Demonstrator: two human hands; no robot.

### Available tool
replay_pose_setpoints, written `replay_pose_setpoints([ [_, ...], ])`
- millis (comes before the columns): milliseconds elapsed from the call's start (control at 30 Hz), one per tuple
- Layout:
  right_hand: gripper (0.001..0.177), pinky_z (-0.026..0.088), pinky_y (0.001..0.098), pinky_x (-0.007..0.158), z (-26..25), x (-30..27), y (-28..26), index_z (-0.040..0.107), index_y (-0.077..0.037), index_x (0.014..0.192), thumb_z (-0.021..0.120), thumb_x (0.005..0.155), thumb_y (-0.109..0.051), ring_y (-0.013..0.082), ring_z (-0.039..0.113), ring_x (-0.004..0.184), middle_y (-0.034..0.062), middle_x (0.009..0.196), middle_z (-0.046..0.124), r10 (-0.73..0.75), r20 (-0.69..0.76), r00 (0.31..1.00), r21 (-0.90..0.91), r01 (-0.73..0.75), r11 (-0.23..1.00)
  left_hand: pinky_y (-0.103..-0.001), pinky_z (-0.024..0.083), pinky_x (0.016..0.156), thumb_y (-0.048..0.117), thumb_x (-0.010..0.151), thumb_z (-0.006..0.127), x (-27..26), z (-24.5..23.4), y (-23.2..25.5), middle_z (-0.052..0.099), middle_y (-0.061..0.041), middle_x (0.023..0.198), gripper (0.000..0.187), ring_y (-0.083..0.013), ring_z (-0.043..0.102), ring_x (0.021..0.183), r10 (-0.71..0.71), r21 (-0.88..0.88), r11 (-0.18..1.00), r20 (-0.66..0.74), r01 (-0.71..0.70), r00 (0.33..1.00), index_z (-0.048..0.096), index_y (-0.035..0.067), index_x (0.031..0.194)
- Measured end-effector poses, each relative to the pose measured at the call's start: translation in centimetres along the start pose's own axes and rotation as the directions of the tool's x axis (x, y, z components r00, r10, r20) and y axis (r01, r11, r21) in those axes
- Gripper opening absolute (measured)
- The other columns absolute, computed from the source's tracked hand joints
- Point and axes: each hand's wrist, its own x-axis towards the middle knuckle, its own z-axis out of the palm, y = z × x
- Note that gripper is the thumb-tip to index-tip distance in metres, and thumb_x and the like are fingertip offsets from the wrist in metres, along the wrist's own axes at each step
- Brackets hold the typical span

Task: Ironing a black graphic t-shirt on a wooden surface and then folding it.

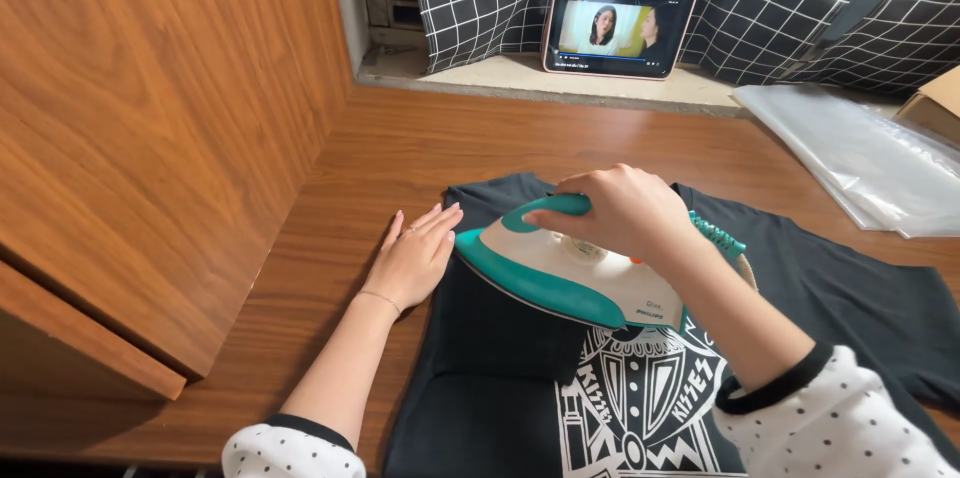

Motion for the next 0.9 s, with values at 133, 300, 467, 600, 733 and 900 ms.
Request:
replay_pose_setpoints([
  [133, 0.056, 0.066, 0.0494, 0.072, 3.5, 1.5, 0.7, 0.084, -0.025, 0.105, 0.062, 0.092, -0.075, 0.0395, 0.08, 0.083, 0.0092, 0.082, 0.079, 0.099, -0.206, 0.974, -0.086, -0.119, 0.989, -0.063, 0.005, 0.133, 0.03, 0.114, 0.029, -0.3, -0.2, 0.3, 0.036, 0.01, 0.176, 0.055, -0.0151, 0.029, 0.163, 0.016, 0.03, 0.999, -0.001, -0.016, 1.0, 0.04, 0.03, 0.168],
  [300, 0.054, 0.065, 0.0507, 0.072, 2.7, 1.4, 0.6, 0.084, -0.023, 0.108, 0.064, 0.092, -0.071, 0.0423, 0.08, 0.084, 0.0119, 0.084, 0.079, 0.036, -0.189, 0.981, -0.069, -0.05, 0.996, -0.064, 0.006, 0.133, 0.028, 0.113, 0.029, -0.4, -0.6, 0.6, 0.036, 0.01, 0.176, 0.056, -0.0156, 0.029, 0.163, 0.014, 0.031, 0.999, 0.008, -0.014, 1.0, 0.039, 0.029, 0.168],
  [467, 0.054, 0.066, 0.05, 0.081, 1.1, 0.8, -0.1, 0.085, -0.025, 0.109, 0.066, 0.087, -0.071, 0.0424, 0.081, 0.094, 0.0116, 0.093, 0.082, -0.015, -0.051, 0.999, -0.03, 0.014, 0.999, -0.064, 0.007, 0.133, 0.027, 0.113, 0.031, -0.3, -0.6, 0.5, 0.036, 0.009, 0.176, 0.056, -0.0162, 0.029, 0.163, 0.021, 0.036, 0.999, 0.009, -0.021, 1.0, 0.038, 0.03, 0.168],
  [600, 0.058, 0.064, 0.05, 0.07, 3.8, 2.4, 0.3, 0.084, -0.023, 0.101, 0.061, 0.091, -0.075, 0.0424, 0.08, 0.083, 0.0117, 0.081, 0.077, 0.07, -0.195, 0.978, -0.081, -0.088, 0.993, -0.064, 0.007, 0.133, 0.027, 0.113, 0.031, -0.3, -0.3, 0.3, 0.038, 0.005, 0.175, 0.056, -0.0172, 0.03, 0.163, 0.022, 0.031, 0.999, 0.001, -0.022, 1.0, 0.037, 0.027, 0.169],
  [733, 0.053, 0.064, 0.0457, 0.069, 3.7, 2.6, 0.3, 0.085, -0.022, 0.104, 0.065, 0.093, -0.071, 0.0377, 0.08, 0.08, 0.0089, 0.08, 0.077, 0.048, -0.211, 0.976, -0.092, -0.069, 0.993, -0.064, 0.005, 0.133, 0.023, 0.111, 0.03, -1.1, -1.5, 1.7, 0.036, -0.002, 0.176, 0.069, -0.0234, 0.03, 0.163, 0.005, -0.003, 1.0, 0.015, -0.005, 1.0, 0.007, 0.016, 0.176],
  [900, 0.054, 0.065, 0.0501, 0.076, 0.9, 0.6, -0.7, 0.085, -0.024, 0.105, 0.064, 0.089, -0.071, 0.0419, 0.08, 0.09, 0.0113, 0.089, 0.081, 0.005, -0.08, 0.997, -0.047, -0.008, 0.999, -0.062, 0.003, 0.134, 0.023, 0.111, 0.028, -1.1, -1.8, 1.9, 0.035, 0.002, 0.177, 0.071, -0.0234, 0.027, 0.164, -0.015, -0.023, 1.0, 0.041, 0.016, 0.999, 0.0, 0.014, 0.175],
])
